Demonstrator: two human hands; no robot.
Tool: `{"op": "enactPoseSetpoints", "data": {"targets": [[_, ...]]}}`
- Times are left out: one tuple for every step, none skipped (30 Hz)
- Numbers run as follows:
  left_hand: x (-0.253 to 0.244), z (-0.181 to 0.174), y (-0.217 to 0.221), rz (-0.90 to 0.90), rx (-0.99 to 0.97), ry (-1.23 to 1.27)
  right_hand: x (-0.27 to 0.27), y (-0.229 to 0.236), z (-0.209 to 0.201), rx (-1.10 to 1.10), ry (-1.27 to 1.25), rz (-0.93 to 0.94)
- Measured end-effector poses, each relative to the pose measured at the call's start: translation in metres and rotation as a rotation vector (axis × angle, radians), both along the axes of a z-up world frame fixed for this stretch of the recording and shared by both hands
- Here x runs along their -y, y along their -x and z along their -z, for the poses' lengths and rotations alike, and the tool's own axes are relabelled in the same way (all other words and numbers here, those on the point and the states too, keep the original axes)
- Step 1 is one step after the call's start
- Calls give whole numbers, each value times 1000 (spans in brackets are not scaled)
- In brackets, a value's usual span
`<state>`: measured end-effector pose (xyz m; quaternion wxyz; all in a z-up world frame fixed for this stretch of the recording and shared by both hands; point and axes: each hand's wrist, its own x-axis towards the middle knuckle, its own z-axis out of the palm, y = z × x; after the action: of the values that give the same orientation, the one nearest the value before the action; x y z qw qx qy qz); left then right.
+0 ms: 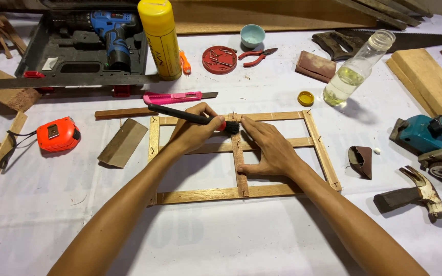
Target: Constructing and finishing a small wooden grid frame using a hammer and brush.
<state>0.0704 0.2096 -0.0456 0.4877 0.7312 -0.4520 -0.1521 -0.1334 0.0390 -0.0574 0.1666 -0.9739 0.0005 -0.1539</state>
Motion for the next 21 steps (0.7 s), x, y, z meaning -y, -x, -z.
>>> {"op": "enactPoseSetpoints", "data": {"targets": [[4,-1,-2,2,-4,0,1,-1,2,-4,0,2],[7,-2,-4,-3,-12,33,2,-2,4,-9,1,7],[9,-3,-6,-9,-20,66,2,-3,5,-14,2,11],[9,-4,-5,-7,-23,66,1,-3,4,-16,2,13],[10,-7,-4,-28,-1,39,0,-3,2,-25,9,12],[9,-9,-3,-49,22,12,-2,-3,-1,-34,15,10],[7,-9,-1,-46,23,13,-2,-3,-2,-33,16,12],[4,-9,3,-47,24,37,-3,-2,-3,-34,13,12],[1,-10,6,-48,26,63,-4,-1,-5,-36,12,11],[-2,-10,11,-47,27,66,-3,-1,-3,-34,14,12],[-6,-11,14,-33,47,54,-1,-1,-1,-29,18,7],[-10,-12,18,-20,67,42,-1,-1,0,-24,22,1],[-16,-17,23,-21,72,46,0,-1,1,-19,26,0],[-21,-22,29,-10,64,43,-1,-1,1,-17,20,-3],[-27,-26,34,0,56,40,-1,-1,1,-15,15,-7],[-31,-31,38,-2,62,44,-2,1,-1,-9,18,-9],[-36,-35,41,10,26,-6,-3,1,-3,-1,10,-15],[-40,-39,44,22,-9,-55,-4,1,-5,7,1,-22],[-43,-39,44,17,-5,-55,-5,1,-6,11,1,-27],[-45,-38,43,22,95,-35,-5,1,-7,11,5,-22],[-47,-36,43,30,195,-20,-6,2,-6,10,6,-15]]}}
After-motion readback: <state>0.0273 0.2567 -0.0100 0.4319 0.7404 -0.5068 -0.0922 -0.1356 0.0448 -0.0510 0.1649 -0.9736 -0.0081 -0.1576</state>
